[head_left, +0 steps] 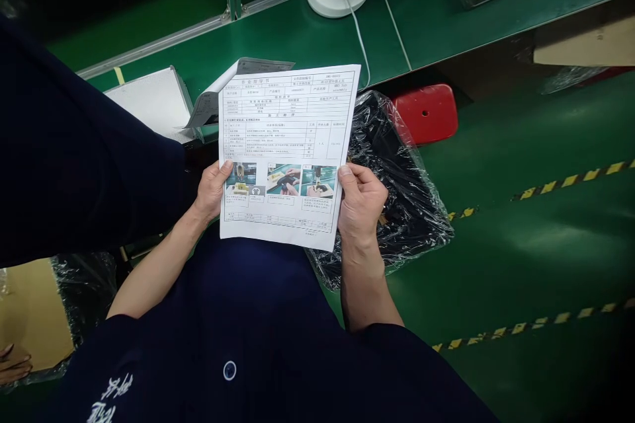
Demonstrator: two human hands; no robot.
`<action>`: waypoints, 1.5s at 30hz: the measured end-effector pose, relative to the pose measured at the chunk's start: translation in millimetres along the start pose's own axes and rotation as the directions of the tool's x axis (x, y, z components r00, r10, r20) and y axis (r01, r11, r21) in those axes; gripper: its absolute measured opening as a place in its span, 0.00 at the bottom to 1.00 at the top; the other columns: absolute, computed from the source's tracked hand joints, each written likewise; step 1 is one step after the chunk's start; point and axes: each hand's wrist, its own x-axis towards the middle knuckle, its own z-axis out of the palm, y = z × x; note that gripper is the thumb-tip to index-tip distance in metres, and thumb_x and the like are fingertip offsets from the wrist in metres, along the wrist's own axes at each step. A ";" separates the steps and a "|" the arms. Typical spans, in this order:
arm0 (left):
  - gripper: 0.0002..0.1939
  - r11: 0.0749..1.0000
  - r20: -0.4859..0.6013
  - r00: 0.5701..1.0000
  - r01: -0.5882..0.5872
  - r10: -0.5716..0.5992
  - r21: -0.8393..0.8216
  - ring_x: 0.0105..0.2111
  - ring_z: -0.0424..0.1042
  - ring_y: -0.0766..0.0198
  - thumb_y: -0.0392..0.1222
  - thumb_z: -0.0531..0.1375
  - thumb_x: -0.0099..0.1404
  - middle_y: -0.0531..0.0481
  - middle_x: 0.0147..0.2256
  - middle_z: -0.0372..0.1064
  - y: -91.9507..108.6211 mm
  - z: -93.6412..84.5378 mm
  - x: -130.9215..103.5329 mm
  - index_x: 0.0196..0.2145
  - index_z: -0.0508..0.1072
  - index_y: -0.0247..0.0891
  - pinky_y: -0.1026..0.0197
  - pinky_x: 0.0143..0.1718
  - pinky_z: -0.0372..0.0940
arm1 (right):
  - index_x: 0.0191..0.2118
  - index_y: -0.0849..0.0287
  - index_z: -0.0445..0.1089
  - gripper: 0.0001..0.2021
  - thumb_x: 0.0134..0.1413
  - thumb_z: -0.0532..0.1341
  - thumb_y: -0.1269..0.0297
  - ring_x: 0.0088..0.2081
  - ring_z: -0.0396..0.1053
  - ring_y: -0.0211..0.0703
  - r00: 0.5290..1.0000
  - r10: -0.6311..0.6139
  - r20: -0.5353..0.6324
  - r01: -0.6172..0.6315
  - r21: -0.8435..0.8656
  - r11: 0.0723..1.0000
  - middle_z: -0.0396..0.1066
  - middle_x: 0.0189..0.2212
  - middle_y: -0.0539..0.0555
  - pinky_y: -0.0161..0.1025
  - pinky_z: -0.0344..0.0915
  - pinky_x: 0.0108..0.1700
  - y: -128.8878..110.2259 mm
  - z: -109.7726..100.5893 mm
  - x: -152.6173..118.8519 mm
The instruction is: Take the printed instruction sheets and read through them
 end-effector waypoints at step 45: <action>0.07 0.327 -0.038 0.918 -0.101 0.394 0.940 0.30 0.66 0.63 0.42 0.54 0.67 0.49 0.31 0.69 1.2 -40.0 -3.1 0.35 0.68 0.37 0.64 0.30 0.56 | 0.27 0.59 0.65 0.19 0.54 0.57 0.47 0.26 0.60 0.39 0.890 0.230 0.394 -0.194 -0.131 0.972 0.63 0.22 0.49 0.36 0.57 0.29 71.0 30.4 -42.5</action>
